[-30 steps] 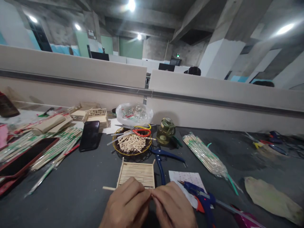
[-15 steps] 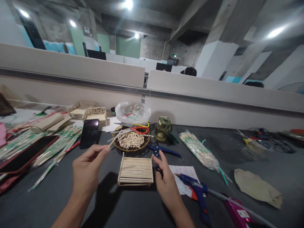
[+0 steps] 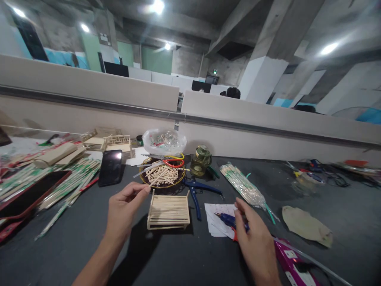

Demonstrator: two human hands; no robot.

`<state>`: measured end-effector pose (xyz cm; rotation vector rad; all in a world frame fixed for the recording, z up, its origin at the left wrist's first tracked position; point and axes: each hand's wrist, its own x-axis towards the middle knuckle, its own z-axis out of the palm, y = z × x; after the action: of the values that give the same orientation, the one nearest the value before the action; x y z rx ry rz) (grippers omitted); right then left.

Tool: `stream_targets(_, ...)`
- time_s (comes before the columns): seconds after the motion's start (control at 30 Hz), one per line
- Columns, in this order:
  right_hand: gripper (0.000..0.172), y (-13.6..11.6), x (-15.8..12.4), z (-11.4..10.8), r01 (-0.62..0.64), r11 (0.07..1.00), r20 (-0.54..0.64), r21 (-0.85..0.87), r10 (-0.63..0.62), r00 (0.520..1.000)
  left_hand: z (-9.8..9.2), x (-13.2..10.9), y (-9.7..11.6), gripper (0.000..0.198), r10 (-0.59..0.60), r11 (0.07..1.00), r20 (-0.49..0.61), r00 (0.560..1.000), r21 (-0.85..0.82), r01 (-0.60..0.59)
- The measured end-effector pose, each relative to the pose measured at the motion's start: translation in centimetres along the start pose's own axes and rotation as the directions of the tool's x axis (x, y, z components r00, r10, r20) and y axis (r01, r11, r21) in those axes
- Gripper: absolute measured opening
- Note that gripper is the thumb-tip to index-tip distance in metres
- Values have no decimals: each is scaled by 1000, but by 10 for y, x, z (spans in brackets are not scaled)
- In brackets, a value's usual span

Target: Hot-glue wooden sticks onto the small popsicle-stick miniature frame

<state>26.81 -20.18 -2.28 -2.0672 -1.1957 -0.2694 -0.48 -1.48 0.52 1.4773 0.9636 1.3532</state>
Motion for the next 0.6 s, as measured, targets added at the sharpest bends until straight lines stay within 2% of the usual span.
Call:
stream_targets(0.07,48,27,-11,-13,65,983,95,-174,-49,994,3,-2,3,14,-40,999,37,999,-16,40)
stream_targets(0.13,67,54,-24,-17,143,949,210,-282,-84,974,7,-6,6,15,-98,994,88,991,-33,101)
stream_targets(0.2,85,74,-37,-15,171,906,315,-387,-45,948,11,-9,8,17,-166,983,140,976,-53,175)
stream_targets(0.33,104,89,-48,-10,197,863,450,-465,39,892,19,-16,11,19,-238,965,217,947,-57,255)
stream_targets(0.43,99,83,-44,-13,204,877,434,-435,5,901,21,-18,11,19,-239,967,227,944,-36,253)
stream_targets(0.6,60,51,-21,-14,162,957,355,-241,-69,932,18,-17,10,20,-232,967,210,950,-55,248)
